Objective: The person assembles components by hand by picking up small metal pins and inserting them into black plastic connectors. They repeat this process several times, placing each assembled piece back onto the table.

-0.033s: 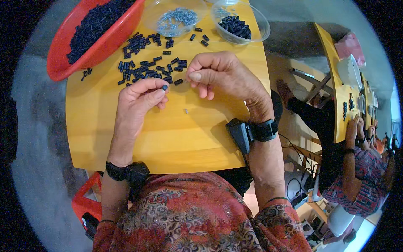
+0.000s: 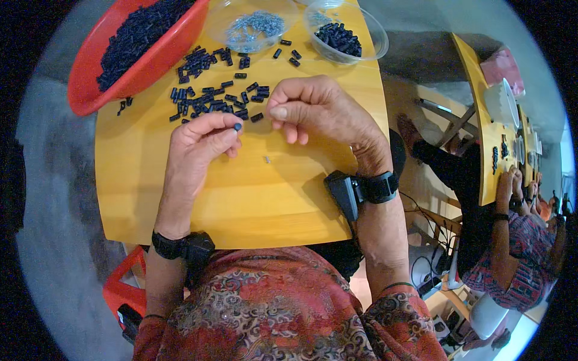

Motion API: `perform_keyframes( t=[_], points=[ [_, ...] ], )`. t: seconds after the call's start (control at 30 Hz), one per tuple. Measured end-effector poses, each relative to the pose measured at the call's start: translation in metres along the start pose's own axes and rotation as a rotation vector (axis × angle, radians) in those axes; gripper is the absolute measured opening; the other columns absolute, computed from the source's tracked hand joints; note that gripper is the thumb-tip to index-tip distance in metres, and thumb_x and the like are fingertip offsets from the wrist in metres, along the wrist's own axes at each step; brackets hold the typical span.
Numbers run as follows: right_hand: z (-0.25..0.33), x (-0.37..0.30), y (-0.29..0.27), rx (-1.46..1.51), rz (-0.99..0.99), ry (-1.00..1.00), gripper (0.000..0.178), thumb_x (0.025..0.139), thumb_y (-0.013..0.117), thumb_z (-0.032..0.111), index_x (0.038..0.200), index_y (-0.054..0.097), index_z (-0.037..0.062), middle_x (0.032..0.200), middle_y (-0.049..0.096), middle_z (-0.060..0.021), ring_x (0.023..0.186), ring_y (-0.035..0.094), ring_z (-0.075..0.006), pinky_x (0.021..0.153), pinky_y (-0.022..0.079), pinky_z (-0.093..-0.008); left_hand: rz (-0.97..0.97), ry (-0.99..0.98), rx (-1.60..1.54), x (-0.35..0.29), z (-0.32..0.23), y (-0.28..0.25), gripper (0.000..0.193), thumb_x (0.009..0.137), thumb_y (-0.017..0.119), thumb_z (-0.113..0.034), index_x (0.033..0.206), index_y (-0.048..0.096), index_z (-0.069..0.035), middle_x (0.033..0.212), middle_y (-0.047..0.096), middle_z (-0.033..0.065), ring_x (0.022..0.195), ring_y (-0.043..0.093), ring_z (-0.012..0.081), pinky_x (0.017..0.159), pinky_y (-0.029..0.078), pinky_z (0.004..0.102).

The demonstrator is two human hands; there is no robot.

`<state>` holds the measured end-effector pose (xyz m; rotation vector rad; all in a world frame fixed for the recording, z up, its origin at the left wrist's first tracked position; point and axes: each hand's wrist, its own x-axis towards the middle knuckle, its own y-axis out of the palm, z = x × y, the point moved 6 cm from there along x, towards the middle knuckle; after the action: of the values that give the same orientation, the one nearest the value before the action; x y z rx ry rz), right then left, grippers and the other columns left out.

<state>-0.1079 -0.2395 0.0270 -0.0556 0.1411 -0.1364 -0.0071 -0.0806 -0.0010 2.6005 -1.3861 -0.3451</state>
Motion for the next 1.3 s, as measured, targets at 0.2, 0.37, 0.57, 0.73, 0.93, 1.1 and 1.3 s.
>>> perform_keyframes(
  t=[0.2, 0.37, 0.57, 0.73, 0.93, 1.1, 1.3],
  points=[
    [-0.006, 0.0, 0.008, -0.018, 0.088, 0.098, 0.012, 0.09, 0.066, 0.015, 0.088, 0.063, 0.0041, 0.072, 0.061, 0.0022, 0.058, 0.056, -0.0041, 0.05, 0.042, -0.0181, 0.284, -0.279, 0.106, -0.02, 0.003, 0.013, 0.015, 0.086, 0.066, -0.004, 0.1, 0.069, 0.001, 0.078, 0.069, 0.0052, 0.068, 0.064, 0.0092, 0.062, 0.052, 0.0221],
    [-0.004, 0.003, 0.004, 0.065, 0.021, 0.008, 0.011, 0.087, 0.069, 0.014, 0.086, 0.064, 0.0041, 0.073, 0.06, 0.0023, 0.058, 0.052, -0.0033, 0.051, 0.04, -0.0173, 0.305, -0.206, 0.212, -0.017, 0.011, 0.025, 0.012, 0.085, 0.065, 0.0, 0.096, 0.069, 0.003, 0.085, 0.07, 0.0093, 0.076, 0.066, 0.0118, 0.071, 0.054, 0.0238],
    [-0.001, 0.003, -0.008, 0.059, -0.181, -0.073, 0.013, 0.084, 0.071, 0.018, 0.085, 0.065, 0.0066, 0.071, 0.057, 0.0045, 0.057, 0.046, -0.002, 0.048, 0.035, -0.0174, 0.181, -0.012, 0.298, -0.003, 0.011, 0.026, 0.012, 0.085, 0.066, -0.002, 0.097, 0.07, 0.001, 0.087, 0.069, 0.0058, 0.081, 0.064, 0.0082, 0.072, 0.052, 0.0225],
    [0.0, 0.003, -0.01, 0.169, -0.212, -0.066, 0.014, 0.084, 0.072, 0.018, 0.087, 0.066, 0.0064, 0.07, 0.057, 0.0043, 0.054, 0.044, -0.0025, 0.047, 0.033, -0.0176, 0.007, -0.023, -0.085, 0.0, 0.005, 0.011, 0.016, 0.087, 0.066, -0.004, 0.102, 0.068, 0.001, 0.09, 0.069, 0.0054, 0.084, 0.065, 0.0109, 0.07, 0.053, 0.0241],
    [0.002, 0.007, 0.007, 0.307, -0.181, -0.032, 0.012, 0.085, 0.071, 0.014, 0.09, 0.066, 0.0045, 0.073, 0.063, -0.0004, 0.053, 0.05, -0.0043, 0.046, 0.038, -0.0188, -0.029, 0.013, -0.099, -0.003, 0.003, 0.007, 0.017, 0.088, 0.065, -0.004, 0.105, 0.067, 0.002, 0.093, 0.068, 0.0069, 0.086, 0.066, 0.013, 0.07, 0.054, 0.0249],
    [-0.001, 0.01, 0.021, 0.289, -0.135, -0.03, 0.009, 0.088, 0.068, 0.013, 0.092, 0.068, 0.0045, 0.074, 0.064, 0.0014, 0.057, 0.053, -0.004, 0.049, 0.041, -0.0193, -0.037, 0.029, -0.107, -0.005, 0.003, 0.001, 0.017, 0.087, 0.067, -0.003, 0.104, 0.067, 0.002, 0.092, 0.068, 0.0074, 0.083, 0.066, 0.0131, 0.069, 0.053, 0.025],
    [0.002, 0.012, 0.031, 0.283, -0.176, -0.056, 0.009, 0.088, 0.069, 0.013, 0.092, 0.068, 0.0046, 0.072, 0.063, 0.0021, 0.061, 0.053, -0.0049, 0.053, 0.042, -0.0193, -0.081, 0.045, -0.11, -0.004, 0.001, -0.002, 0.017, 0.086, 0.068, -0.002, 0.103, 0.067, 0.003, 0.087, 0.07, 0.0096, 0.077, 0.066, 0.0131, 0.069, 0.054, 0.0245]
  ],
)
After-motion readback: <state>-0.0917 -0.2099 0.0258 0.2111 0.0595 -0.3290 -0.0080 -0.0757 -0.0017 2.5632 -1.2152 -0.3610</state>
